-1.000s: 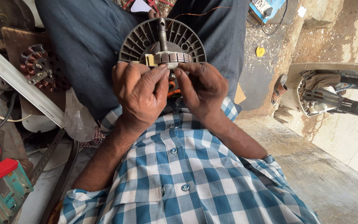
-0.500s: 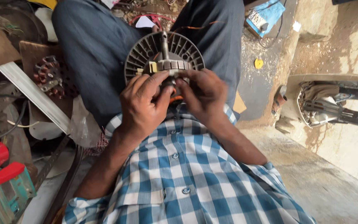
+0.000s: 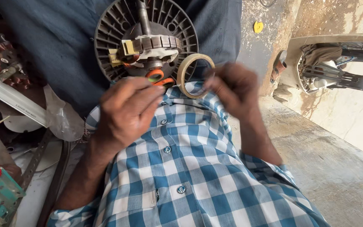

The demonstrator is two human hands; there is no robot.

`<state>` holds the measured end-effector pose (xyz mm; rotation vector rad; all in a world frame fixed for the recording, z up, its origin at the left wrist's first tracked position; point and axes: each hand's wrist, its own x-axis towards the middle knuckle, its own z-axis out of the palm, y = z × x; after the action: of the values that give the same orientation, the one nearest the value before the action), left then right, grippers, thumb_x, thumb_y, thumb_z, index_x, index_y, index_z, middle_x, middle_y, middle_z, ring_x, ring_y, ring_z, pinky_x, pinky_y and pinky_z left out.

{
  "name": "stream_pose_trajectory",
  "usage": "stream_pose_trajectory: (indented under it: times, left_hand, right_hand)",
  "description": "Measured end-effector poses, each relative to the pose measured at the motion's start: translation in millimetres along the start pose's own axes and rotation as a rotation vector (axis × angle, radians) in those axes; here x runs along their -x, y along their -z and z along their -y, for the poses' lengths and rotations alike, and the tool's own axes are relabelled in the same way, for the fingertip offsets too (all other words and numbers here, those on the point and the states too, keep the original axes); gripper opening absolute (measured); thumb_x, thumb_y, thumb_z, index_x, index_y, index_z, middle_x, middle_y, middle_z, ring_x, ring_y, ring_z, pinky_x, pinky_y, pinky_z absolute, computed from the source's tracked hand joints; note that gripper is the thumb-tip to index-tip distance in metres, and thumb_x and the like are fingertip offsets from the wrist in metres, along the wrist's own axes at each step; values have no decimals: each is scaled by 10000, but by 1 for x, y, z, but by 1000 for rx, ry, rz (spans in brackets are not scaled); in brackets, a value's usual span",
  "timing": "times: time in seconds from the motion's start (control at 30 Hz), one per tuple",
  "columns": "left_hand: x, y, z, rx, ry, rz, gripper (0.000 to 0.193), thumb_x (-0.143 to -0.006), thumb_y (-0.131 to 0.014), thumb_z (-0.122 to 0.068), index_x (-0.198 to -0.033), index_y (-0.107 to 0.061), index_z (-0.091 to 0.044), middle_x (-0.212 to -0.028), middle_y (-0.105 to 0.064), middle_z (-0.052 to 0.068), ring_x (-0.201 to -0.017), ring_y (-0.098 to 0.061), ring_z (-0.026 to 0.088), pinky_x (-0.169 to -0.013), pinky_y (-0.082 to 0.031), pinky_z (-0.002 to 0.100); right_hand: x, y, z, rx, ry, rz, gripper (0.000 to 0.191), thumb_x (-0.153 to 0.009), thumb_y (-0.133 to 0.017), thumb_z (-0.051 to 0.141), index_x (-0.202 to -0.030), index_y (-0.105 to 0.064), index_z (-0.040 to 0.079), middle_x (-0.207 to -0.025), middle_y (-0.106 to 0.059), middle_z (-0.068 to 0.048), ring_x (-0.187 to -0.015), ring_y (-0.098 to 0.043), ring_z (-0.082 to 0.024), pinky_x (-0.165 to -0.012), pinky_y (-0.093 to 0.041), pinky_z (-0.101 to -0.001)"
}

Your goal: The person sits cross-legged and wraps electrical tape around the commutator of a small electric motor. They repeatedly rotate the component and apply tape to different segments, occasionally pausing to inspect the work.

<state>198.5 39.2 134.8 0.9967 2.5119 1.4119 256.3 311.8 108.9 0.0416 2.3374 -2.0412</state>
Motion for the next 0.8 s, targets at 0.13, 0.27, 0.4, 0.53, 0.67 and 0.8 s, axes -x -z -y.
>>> stream_pose_trajectory:
  times: [0.13, 0.27, 0.4, 0.53, 0.67, 0.8]
  left_hand:
    - [-7, -17, -2, -57, -62, 41, 297, -883, -821, -21, -1153, -707, 22, -1133, -684, 148, -1045, -726, 283, -884, -632, 358]
    - [-15, -25, 3, -49, -77, 75, 342, -873, -838, -14, -1180, -704, 56, -1133, -689, 155, -1023, -729, 277, -851, -637, 335]
    - [-19, -24, 4, 116, -99, 16, 357, -867, -863, -54, -1180, -704, 9, -1139, -688, 132, -1033, -734, 257, -863, -651, 324]
    - [-20, -18, 1, 50, -242, -37, 284, -894, -832, -25, -1153, -718, -31, -1159, -672, 132, -1037, -717, 257, -864, -636, 362]
    - [-22, -19, -2, -26, -232, -7, 195, -951, -767, -50, -1119, -676, -7, -1100, -661, 117, -941, -682, 239, -808, -605, 387]
    - [-26, -16, -5, 214, -97, 2, 93, -1062, -664, -71, -1124, -607, -32, -1083, -631, 100, -935, -676, 200, -805, -605, 335]
  right_hand:
    - [6, -24, 7, 473, 55, 63, 343, -826, -899, 214, -1028, -734, -9, -887, -661, -91, -710, -645, -182, -607, -521, -321]
    - [2, -36, 7, 570, 146, 79, 245, -844, -883, 153, -999, -755, 13, -848, -645, -112, -705, -657, -239, -610, -507, -355]
    - [5, -30, 13, 331, 103, 100, 235, -870, -829, 121, -1050, -749, -8, -880, -658, -111, -731, -688, -206, -619, -528, -320]
    - [9, -27, 25, 355, 205, 63, 245, -890, -851, 137, -1049, -740, -11, -913, -666, -118, -780, -693, -202, -647, -531, -324]
    - [5, -34, 32, 270, 165, 50, 310, -862, -848, 163, -1071, -735, -36, -892, -638, -114, -743, -652, -175, -621, -512, -297]
    - [4, -43, 30, 278, 249, 57, 243, -919, -826, 151, -1066, -738, -22, -910, -635, -102, -788, -625, -186, -683, -495, -316]
